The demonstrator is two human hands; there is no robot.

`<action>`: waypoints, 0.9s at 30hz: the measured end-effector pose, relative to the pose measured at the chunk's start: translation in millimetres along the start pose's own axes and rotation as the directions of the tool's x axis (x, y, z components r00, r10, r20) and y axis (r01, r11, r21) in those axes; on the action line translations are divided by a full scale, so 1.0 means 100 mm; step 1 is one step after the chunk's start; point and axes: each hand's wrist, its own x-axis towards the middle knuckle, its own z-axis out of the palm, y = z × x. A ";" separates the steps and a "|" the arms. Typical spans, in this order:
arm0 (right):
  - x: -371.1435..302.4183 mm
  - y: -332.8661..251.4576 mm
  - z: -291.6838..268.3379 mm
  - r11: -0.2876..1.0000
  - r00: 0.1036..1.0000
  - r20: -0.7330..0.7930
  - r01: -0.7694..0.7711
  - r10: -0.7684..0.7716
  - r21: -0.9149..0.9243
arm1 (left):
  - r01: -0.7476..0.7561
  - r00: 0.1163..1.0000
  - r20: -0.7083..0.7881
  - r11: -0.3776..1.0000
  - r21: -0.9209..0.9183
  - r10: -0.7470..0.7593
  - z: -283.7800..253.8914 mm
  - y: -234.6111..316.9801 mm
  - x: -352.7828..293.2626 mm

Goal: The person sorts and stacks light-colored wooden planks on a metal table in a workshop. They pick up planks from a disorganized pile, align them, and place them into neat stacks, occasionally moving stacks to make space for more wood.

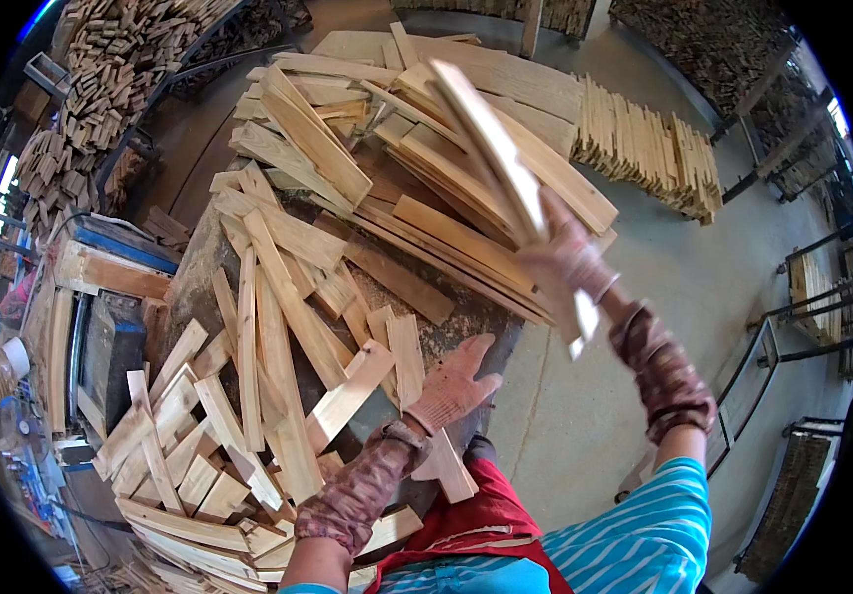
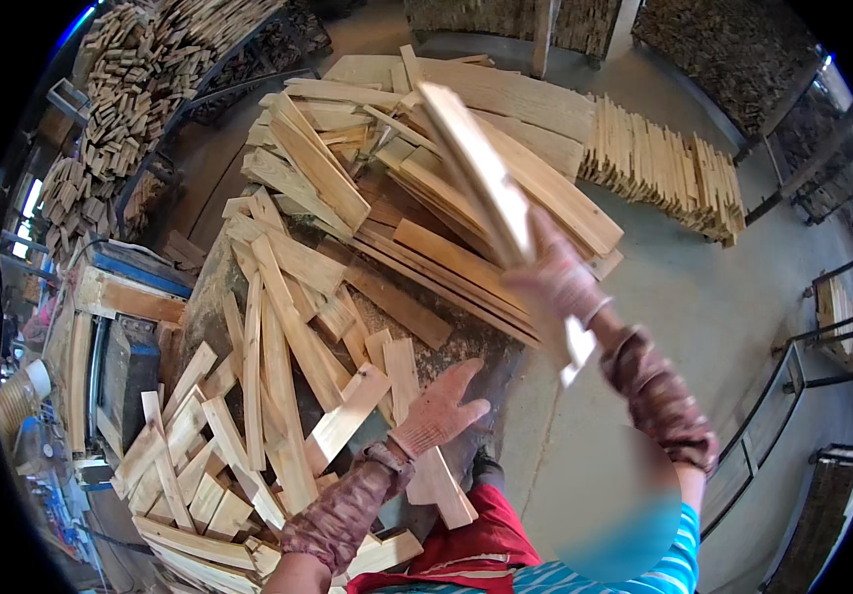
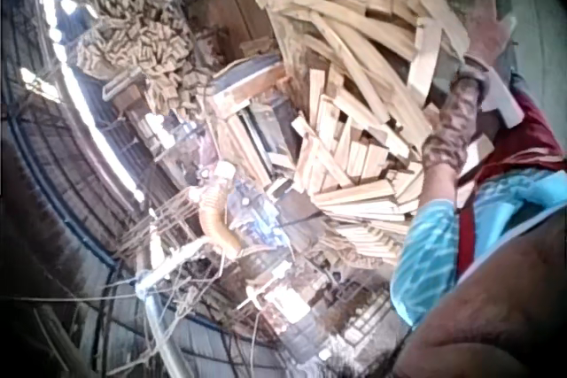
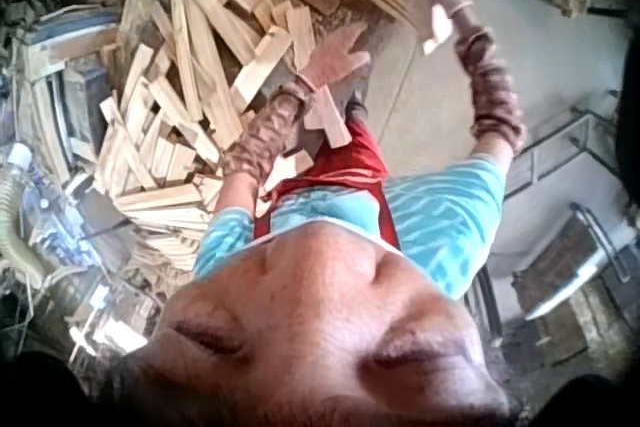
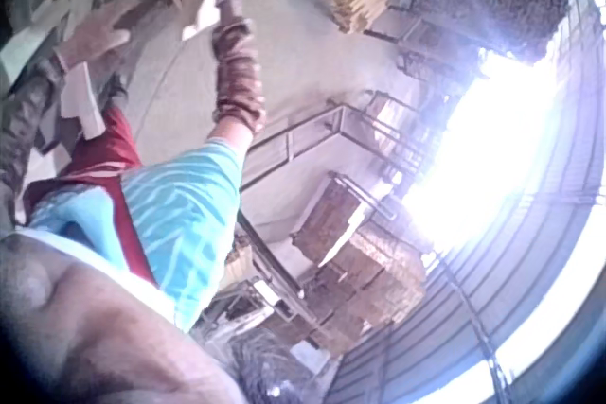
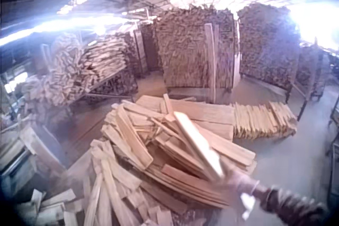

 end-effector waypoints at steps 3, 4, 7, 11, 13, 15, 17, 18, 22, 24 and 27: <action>0.93 0.36 -0.74 0.969 0.990 -0.054 0.112 -0.127 -0.220 | -0.112 0.993 -0.005 0.940 0.324 0.120 -0.15 -0.19 0.48; 1.19 0.24 -0.89 0.908 0.990 -0.068 0.083 -0.122 -0.411 | -0.080 0.997 0.011 0.909 0.410 0.082 -0.23 -0.26 0.63; 1.95 0.32 -1.19 0.899 0.981 -0.019 0.170 -0.193 -0.403 | -0.038 0.999 0.039 0.761 0.648 0.017 -0.53 -0.34 1.26; 2.71 0.73 -1.20 0.779 0.999 -0.014 0.031 -0.051 -0.626 | -0.141 0.990 0.112 0.548 0.825 0.086 -0.72 -0.67 1.92; 2.96 0.97 -0.98 0.682 0.984 -0.040 -0.150 0.175 -0.716 | -0.204 0.978 0.202 0.487 0.849 0.057 -0.69 -0.74 2.21; 3.05 1.15 -0.90 0.692 0.984 -0.062 -0.164 0.170 -0.703 | -0.265 0.961 0.270 0.458 0.849 0.056 -0.67 -0.73 2.38; 3.01 1.28 -0.90 0.684 0.995 -0.078 -0.101 0.064 -0.722 | -0.288 0.943 0.333 0.444 0.849 -0.025 -0.69 -0.59 2.55; 2.97 1.28 -0.88 0.667 0.995 -0.102 -0.092 0.024 -0.740 | -0.301 0.929 0.364 0.436 0.848 -0.068 -0.73 -0.52 2.61; 2.46 0.83 -0.39 0.722 0.936 -0.101 0.188 -0.337 -0.666 | -0.283 0.953 0.297 0.534 0.797 0.062 -0.72 -0.77 2.53; 1.90 0.91 -0.10 0.595 0.669 -0.037 0.632 -0.742 -0.497 | -0.285 0.956 0.282 0.506 0.814 0.085 -0.74 -0.66 2.51; 1.04 0.83 0.35 0.630 0.727 0.247 0.682 -0.640 -0.372 | -0.247 0.968 0.184 0.501 0.830 0.172 -0.75 -0.65 2.34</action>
